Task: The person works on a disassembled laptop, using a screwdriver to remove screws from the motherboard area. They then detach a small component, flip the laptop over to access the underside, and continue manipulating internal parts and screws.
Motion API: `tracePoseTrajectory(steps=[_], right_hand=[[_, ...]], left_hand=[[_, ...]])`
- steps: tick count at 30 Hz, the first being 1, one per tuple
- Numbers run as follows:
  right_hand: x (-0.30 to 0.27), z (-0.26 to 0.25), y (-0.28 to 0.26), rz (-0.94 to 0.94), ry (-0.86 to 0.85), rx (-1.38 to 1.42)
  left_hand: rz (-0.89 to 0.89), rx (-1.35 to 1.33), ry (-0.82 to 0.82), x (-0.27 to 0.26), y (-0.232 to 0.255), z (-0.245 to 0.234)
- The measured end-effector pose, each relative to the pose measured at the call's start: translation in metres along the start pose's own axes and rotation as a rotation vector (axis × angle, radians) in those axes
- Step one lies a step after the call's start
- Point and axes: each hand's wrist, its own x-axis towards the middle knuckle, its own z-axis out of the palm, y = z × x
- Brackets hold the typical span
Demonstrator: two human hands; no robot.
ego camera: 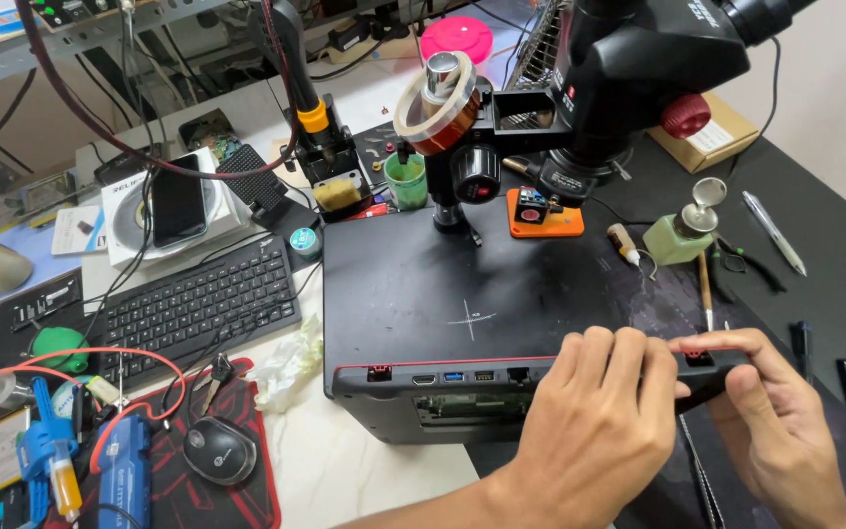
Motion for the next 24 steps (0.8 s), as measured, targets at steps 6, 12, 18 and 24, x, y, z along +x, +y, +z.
tracePoseTrajectory(steps=[6,12,18,24], right_hand=[[-0.002,0.001,0.016,-0.056,0.038,0.094],[-0.002,0.006,0.017,-0.102,0.052,0.115],[-0.004,0.008,0.015,-0.098,0.044,0.14],[-0.004,0.0,0.013,-0.111,0.042,0.05]], left_hand=[[0.024,-0.017,0.02,-0.004,-0.007,0.011],[0.043,0.028,0.018,-0.002,-0.011,0.004],[0.035,0.121,-0.044,-0.003,-0.022,-0.03],[-0.036,0.108,-0.079,-0.028,-0.051,-0.064]])
